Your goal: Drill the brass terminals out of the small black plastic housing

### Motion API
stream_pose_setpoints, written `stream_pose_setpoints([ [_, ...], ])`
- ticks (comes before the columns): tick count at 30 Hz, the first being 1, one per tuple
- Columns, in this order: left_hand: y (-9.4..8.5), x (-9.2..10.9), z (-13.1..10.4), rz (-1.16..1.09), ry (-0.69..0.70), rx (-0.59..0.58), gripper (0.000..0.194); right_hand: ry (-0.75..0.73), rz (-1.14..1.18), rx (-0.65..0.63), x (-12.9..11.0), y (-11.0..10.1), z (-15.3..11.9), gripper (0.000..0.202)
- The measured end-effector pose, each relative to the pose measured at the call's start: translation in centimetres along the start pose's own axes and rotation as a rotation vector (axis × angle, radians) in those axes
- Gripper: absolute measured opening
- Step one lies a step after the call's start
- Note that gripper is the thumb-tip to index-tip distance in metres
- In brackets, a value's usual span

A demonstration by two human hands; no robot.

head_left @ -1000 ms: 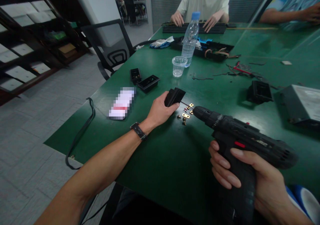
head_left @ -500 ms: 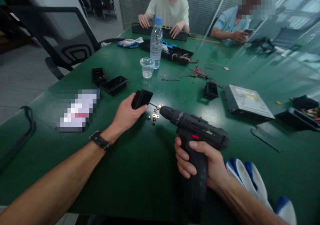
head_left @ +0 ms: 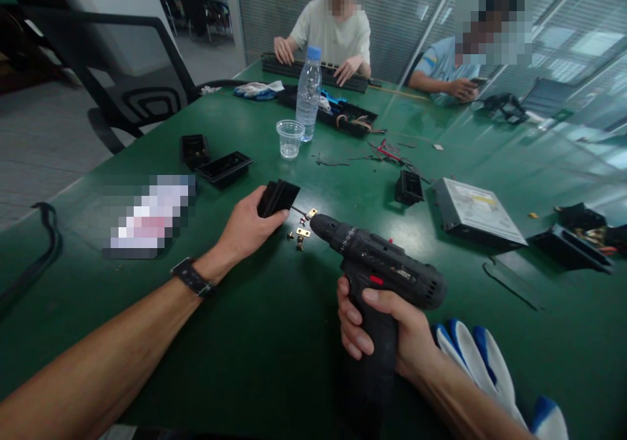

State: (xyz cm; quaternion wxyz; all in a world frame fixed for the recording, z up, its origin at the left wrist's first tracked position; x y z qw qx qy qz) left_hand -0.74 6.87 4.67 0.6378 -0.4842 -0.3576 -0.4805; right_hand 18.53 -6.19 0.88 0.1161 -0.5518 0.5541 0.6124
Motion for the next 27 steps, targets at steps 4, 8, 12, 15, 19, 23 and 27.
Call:
stream_pose_setpoints([
  [4,-0.04,0.07,0.02,0.015,0.016,0.003,0.026,-0.001,0.003,0.005,-0.04,-0.04,0.0,0.023],
  [8,-0.13,-0.03,0.05,0.015,0.017,0.013,0.025,0.004,0.006,0.009,-0.03,-0.08,0.03,0.023],
  [12,-0.12,-0.15,0.04,0.001,0.012,0.009,0.025,-0.002,0.003,0.015,-0.21,0.03,0.1,0.023],
  [15,-0.16,-0.08,0.04,0.013,0.017,0.011,0.024,0.002,0.021,0.02,-0.35,0.05,0.16,0.023],
  [19,-0.12,-0.1,0.06,0.019,0.015,0.005,0.025,0.013,0.048,0.028,-0.45,-0.08,0.2,0.023],
  [23,-0.12,-0.08,0.04,0.02,0.011,0.006,0.024,0.019,0.048,0.023,-0.46,-0.09,0.24,0.023],
  [27,-0.12,0.02,0.01,0.017,0.013,0.008,0.025,0.014,0.035,0.025,-0.43,-0.09,0.27,0.023],
])
Point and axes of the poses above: each hand's wrist, its own z-axis towards the middle knuckle, its own y-axis out of the palm, x = y × z, the point moved 10 cm from there along z, towards the middle knuckle, and after that the axes turned 15 degrees about -z, right-handed, at the moved point
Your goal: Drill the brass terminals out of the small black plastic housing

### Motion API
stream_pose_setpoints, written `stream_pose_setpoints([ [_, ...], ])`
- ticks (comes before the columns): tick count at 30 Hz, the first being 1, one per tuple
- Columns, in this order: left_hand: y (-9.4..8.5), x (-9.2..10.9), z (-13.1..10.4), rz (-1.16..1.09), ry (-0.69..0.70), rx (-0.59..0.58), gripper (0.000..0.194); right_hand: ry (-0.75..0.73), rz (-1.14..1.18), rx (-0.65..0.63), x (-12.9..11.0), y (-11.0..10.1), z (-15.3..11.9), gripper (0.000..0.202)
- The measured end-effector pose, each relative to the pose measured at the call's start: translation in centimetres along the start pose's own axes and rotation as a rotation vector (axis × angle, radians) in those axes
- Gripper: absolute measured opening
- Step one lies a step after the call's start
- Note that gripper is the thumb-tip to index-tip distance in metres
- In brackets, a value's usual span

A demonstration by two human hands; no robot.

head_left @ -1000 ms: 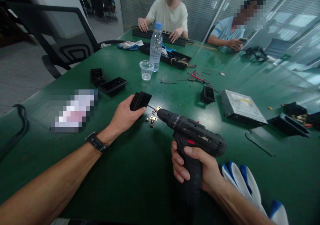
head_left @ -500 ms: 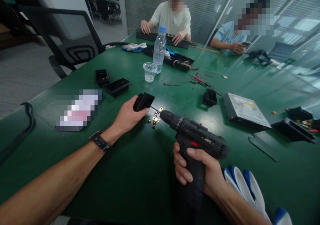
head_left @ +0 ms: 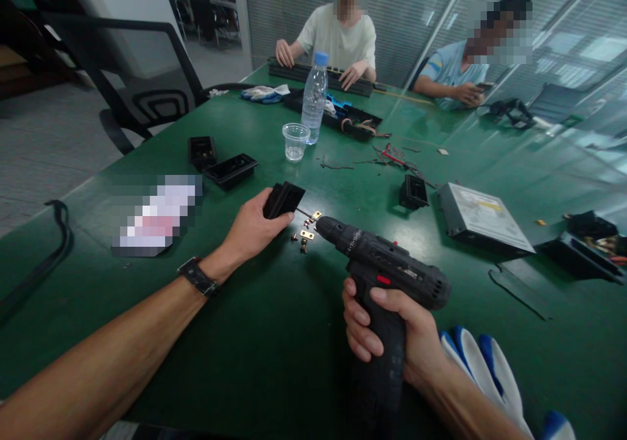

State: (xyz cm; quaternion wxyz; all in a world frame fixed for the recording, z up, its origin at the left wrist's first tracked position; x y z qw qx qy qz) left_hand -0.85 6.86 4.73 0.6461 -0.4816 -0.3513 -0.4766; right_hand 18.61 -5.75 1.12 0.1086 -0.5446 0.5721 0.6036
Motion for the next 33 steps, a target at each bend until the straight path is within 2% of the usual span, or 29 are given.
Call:
stream_pose_setpoints([
  [8,0.24,-0.24,0.02,0.001,0.002,-0.023,0.026,-0.014,-0.065,0.004,0.35,-0.06,-0.44,0.023],
  [33,0.22,-0.11,-0.09,-0.007,-0.011,-0.017,0.03,-0.008,-0.06,0.012,0.34,-0.08,-0.21,0.023],
])
Point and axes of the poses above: each hand's wrist, its own z-axis towards the middle knuckle, its own y-axis out of the palm, x = y × z, the point moved 10 cm from there along z, towards the middle knuckle, and after that the axes turned 15 degrees about -z, right-handed, at the moved point
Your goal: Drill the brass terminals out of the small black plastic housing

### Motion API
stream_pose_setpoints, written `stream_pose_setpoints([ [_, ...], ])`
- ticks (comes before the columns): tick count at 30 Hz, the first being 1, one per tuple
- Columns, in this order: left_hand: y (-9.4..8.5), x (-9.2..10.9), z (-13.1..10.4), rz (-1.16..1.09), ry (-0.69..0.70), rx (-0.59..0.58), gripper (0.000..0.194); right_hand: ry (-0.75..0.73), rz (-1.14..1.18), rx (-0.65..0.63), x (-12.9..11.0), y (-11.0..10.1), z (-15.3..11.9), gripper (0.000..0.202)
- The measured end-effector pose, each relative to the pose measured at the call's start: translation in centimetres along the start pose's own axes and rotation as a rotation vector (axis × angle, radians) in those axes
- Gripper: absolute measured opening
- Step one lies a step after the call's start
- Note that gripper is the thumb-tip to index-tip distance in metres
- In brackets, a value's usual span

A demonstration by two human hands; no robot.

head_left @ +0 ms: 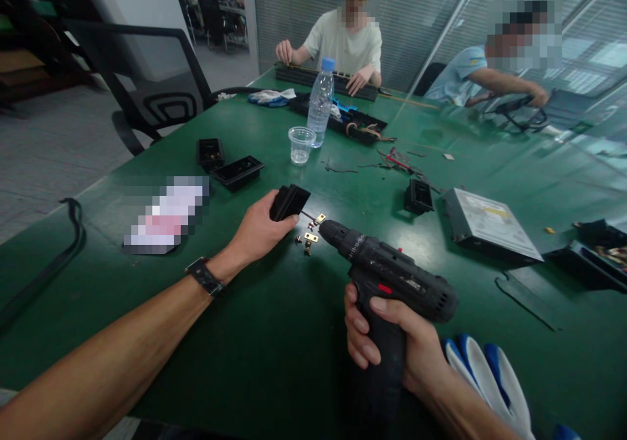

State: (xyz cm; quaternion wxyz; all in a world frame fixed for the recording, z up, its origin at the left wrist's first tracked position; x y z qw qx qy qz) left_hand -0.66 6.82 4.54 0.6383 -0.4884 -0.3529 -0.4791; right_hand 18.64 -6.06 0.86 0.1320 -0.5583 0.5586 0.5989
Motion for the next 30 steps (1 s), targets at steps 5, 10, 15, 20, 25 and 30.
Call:
stream_pose_setpoints([
  [5,0.08,0.06,0.08,0.013,0.008,-0.003,0.03,0.012,0.046,-0.007,-0.18,0.14,0.03,0.024],
  [10,0.06,0.15,0.11,-0.002,0.006,-0.003,0.031,0.014,0.093,-0.021,-0.39,0.38,0.21,0.024],
  [15,0.01,0.19,0.1,0.01,0.009,-0.001,0.029,0.014,0.078,-0.015,-0.23,0.21,0.1,0.024],
  [20,-0.02,0.11,0.07,-0.004,0.003,-0.004,0.029,0.006,0.011,0.004,0.07,0.11,-0.11,0.022],
  [25,0.01,0.14,0.08,-0.001,0.002,-0.002,0.029,0.011,0.03,0.002,-0.01,0.15,0.0,0.022],
  [30,0.02,0.17,0.04,0.005,0.002,0.006,0.03,0.04,0.145,-0.024,-0.32,0.17,0.33,0.023],
])
Point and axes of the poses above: each hand's wrist, its own z-axis towards the middle knuckle, its own y-axis out of the palm, x = y × z, the point moved 10 cm from there along z, towards the middle knuckle, and after that the axes turned 15 degrees about -z, right-handed, at the moved point
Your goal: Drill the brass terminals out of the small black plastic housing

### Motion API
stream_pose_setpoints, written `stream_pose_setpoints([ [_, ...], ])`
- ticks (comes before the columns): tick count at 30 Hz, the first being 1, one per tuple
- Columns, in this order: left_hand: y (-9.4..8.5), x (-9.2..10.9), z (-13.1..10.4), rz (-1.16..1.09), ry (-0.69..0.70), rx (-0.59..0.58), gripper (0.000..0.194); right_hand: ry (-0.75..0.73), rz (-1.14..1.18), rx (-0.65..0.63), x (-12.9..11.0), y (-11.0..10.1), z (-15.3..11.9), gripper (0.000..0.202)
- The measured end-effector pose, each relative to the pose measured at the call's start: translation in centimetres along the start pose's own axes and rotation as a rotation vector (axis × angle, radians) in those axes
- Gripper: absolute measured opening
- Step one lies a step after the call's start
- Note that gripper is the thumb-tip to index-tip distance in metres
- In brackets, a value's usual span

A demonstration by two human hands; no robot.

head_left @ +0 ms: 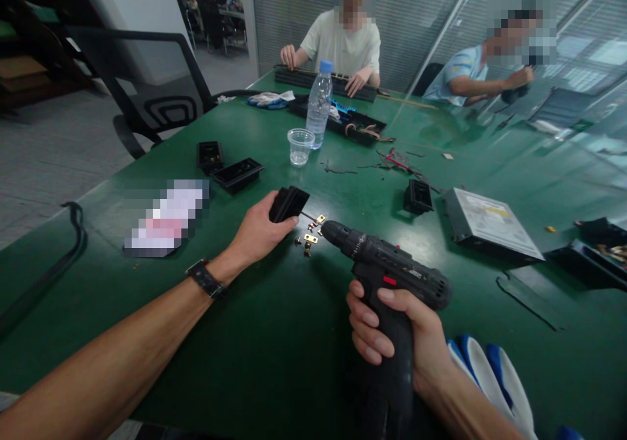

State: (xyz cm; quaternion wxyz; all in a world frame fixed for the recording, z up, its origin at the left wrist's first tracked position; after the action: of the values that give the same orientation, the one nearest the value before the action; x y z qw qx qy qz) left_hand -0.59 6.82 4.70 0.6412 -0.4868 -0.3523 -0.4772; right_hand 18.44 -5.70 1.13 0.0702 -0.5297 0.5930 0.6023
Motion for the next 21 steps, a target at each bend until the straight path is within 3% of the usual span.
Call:
stream_pose_setpoints([
  [21,-0.02,0.02,-0.01,-0.022,-0.005,-0.008,0.033,-0.031,-0.139,0.042,0.56,-0.31,-0.49,0.022],
])
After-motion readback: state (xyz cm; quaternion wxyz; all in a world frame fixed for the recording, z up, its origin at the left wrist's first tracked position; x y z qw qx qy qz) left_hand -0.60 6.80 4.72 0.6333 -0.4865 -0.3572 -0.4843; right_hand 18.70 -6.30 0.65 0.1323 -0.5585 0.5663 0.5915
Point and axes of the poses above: each hand's wrist, its own z-axis towards the middle knuckle, its own y-axis out of the palm, x = y × z, the point moved 10 cm from there along z, towards the middle knuckle, and after that the axes turned 15 degrees about -z, right-handed, at the moved point
